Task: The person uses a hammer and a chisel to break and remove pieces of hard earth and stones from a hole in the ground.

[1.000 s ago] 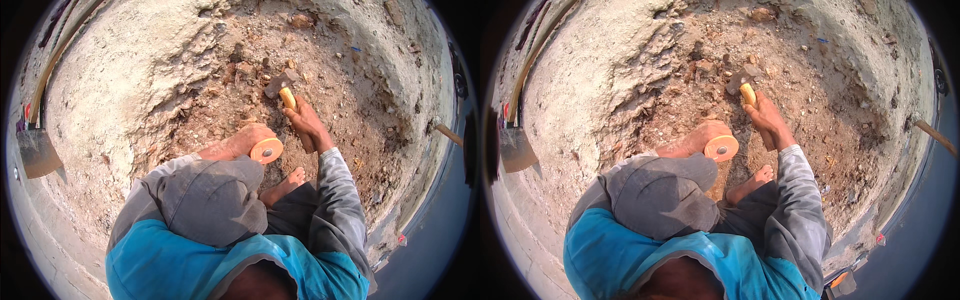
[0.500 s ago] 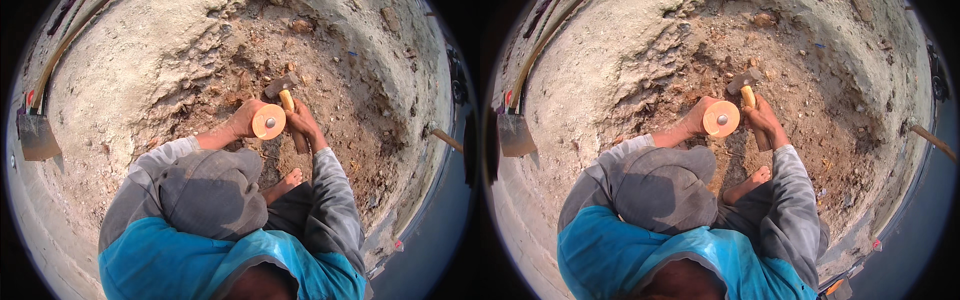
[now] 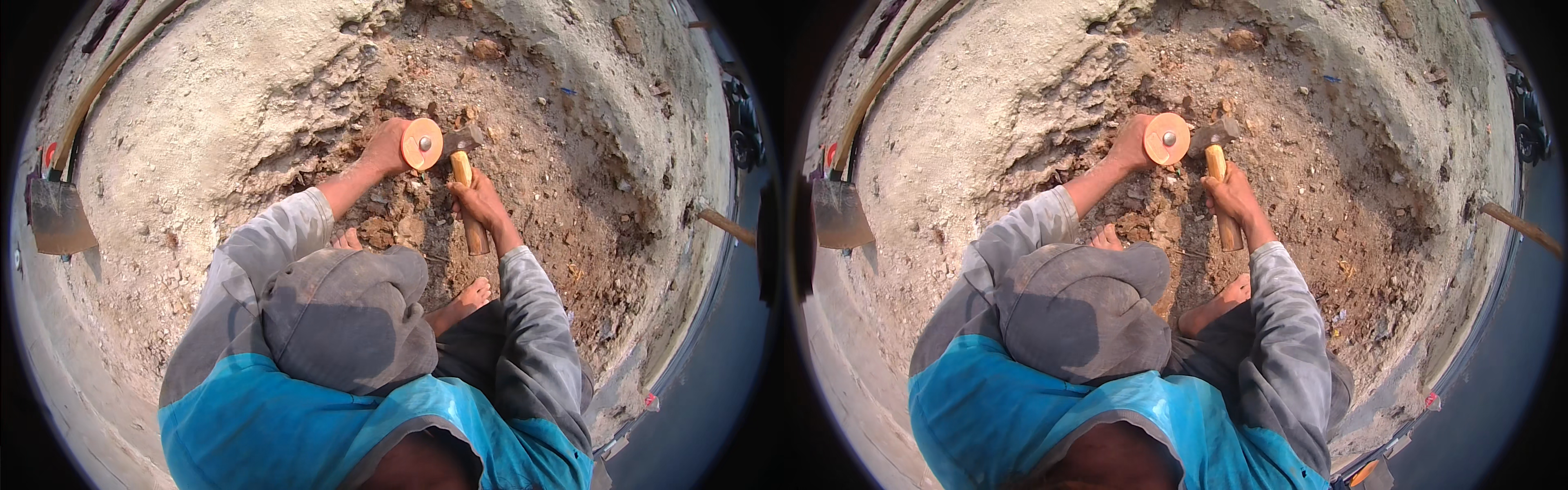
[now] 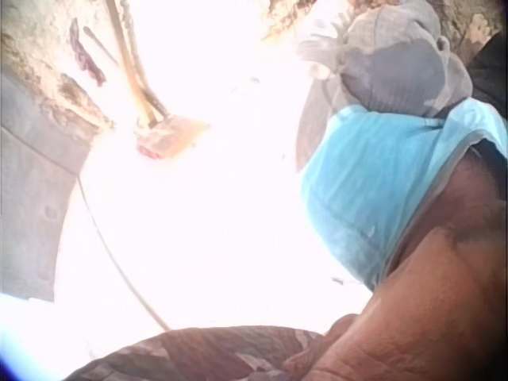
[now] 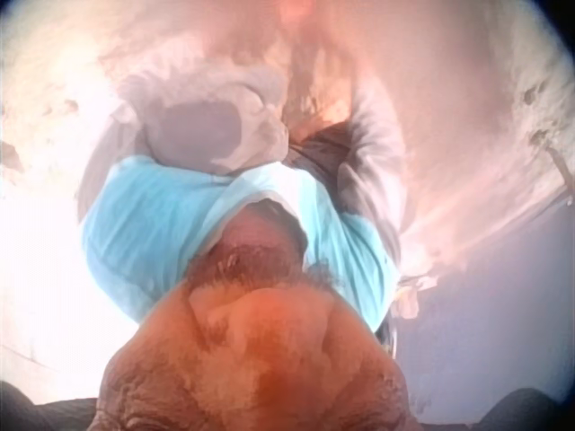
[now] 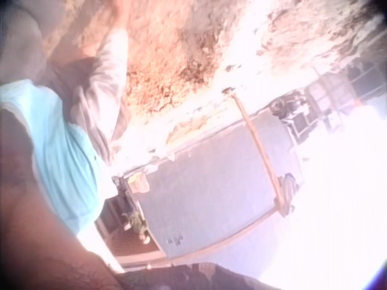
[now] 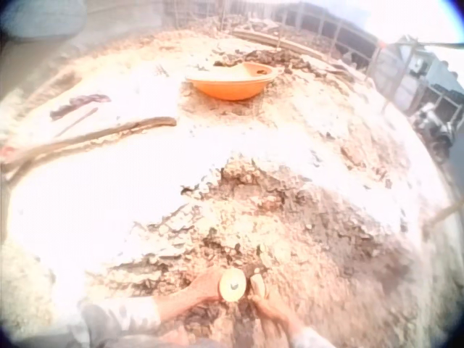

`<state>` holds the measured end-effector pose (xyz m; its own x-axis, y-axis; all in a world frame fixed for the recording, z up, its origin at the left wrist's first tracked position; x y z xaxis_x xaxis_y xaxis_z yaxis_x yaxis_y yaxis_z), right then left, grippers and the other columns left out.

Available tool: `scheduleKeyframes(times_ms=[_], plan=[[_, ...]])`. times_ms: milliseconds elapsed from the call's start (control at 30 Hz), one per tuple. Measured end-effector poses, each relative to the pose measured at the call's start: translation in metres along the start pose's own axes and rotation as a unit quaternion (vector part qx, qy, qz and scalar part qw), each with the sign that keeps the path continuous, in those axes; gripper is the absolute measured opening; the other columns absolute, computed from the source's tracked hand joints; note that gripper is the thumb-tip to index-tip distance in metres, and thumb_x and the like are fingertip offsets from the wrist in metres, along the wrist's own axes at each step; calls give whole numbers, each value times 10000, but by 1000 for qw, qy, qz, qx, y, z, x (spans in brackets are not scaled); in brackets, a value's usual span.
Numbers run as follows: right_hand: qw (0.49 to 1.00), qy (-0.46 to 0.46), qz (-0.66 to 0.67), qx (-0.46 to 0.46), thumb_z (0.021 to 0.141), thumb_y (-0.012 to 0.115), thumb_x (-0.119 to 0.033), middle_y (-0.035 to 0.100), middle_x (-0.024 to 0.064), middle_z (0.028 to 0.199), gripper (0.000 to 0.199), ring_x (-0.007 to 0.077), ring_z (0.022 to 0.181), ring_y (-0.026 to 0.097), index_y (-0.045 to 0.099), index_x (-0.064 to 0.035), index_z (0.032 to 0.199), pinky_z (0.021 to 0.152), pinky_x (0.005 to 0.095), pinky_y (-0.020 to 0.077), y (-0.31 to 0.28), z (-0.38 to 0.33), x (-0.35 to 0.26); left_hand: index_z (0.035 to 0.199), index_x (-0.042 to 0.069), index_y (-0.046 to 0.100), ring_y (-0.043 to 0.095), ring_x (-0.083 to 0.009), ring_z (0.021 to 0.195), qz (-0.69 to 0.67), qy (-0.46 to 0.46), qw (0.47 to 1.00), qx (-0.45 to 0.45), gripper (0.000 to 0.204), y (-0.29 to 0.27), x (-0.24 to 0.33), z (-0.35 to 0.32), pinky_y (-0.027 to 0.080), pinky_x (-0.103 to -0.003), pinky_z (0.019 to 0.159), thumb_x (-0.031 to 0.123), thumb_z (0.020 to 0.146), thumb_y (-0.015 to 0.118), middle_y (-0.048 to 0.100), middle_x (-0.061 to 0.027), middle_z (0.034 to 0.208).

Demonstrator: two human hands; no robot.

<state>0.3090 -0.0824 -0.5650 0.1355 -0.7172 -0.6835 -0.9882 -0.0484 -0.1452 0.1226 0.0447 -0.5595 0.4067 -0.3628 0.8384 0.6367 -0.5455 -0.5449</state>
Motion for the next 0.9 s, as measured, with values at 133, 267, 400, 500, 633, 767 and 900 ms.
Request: scheduleKeyframes(times_ms=[133, 267, 400, 500, 633, 767, 900], plan=[[1000, -17, -11, 9, 923, 608, -190, 600, 35, 754, 311, 126, 554, 587, 478, -24, 1152, 487, 289, 507, 6, 3, 10, 919, 33, 660, 671, -386, 879, -49, -13, 989, -141, 391, 42, 30, -50, 542, -432, 787, 323, 701, 806, 691, -207, 887], [1000, -22, 8, -14, 925, 617, -170, 579, 53, 743, 285, 147, 541, 587, 443, -20, 1093, 464, 315, 514, 4, 0, 11, 1095, 35, 648, 673, -265, 876, -227, 36, 971, 67, 457, -1, 46, -30, 517, -375, 839, 163, 695, 828, 708, -82, 977], [999, -6, -37, 0, 919, 637, -219, 594, 32, 733, 294, 119, 559, 588, 489, -42, 1102, 515, 289, 523, 2, -7, -6, 1131, 47, 638, 649, -129, 854, -310, -10, 944, 112, 287, -69, 5, 21, 546, -286, 744, 75, 857, 719, 679, -35, 1042], [999, -5, -35, 7, 917, 633, -206, 588, 29, 731, 297, 120, 562, 592, 497, -32, 1115, 506, 290, 518, 2, -6, -3, 1137, 56, 638, 637, -88, 875, -231, 101, 949, 187, 258, -104, -16, 58, 547, -250, 738, 99, 891, 703, 676, -14, 1017], [999, -36, -31, 8, 910, 639, -209, 581, 20, 728, 344, 118, 562, 597, 517, -9, 1161, 502, 285, 513, 0, -14, -14, 1111, 47, 665, 659, -167, 908, -246, 24, 945, 215, 373, -112, -46, 82, 539, -301, 799, 224, 814, 806, 705, -47, 1023], [989, -140, -21, 35, 907, 648, -217, 599, 38, 747, 444, 126, 561, 608, 512, 29, 1251, 502, 288, 521, -11, -41, -78, 1115, 75, 671, 666, -121, 856, -218, 32, 954, 202, 328, -105, -62, 82, 550, -263, 704, 235, 852, 786, 718, -21, 971], [934, -326, -45, 135, 898, 664, -217, 634, 80, 754, 467, 149, 596, 645, 523, 32, 1267, 501, 299, 519, -14, -80, -186, 1130, 90, 671, 657, -109, 796, -153, 79, 959, 225, 290, -107, -82, 81, 542, -266, 659, 212, 883, 761, 717, -10, 935]])
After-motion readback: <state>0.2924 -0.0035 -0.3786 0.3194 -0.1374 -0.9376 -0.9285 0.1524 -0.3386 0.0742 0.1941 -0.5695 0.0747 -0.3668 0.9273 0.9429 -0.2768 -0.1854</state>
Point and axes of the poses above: each hand's wrist, its own z-axis towards the middle knuckle, its own y-axis out of the palm, x = y × z, the point moved 3 cm from there along z, towards the middle knuckle
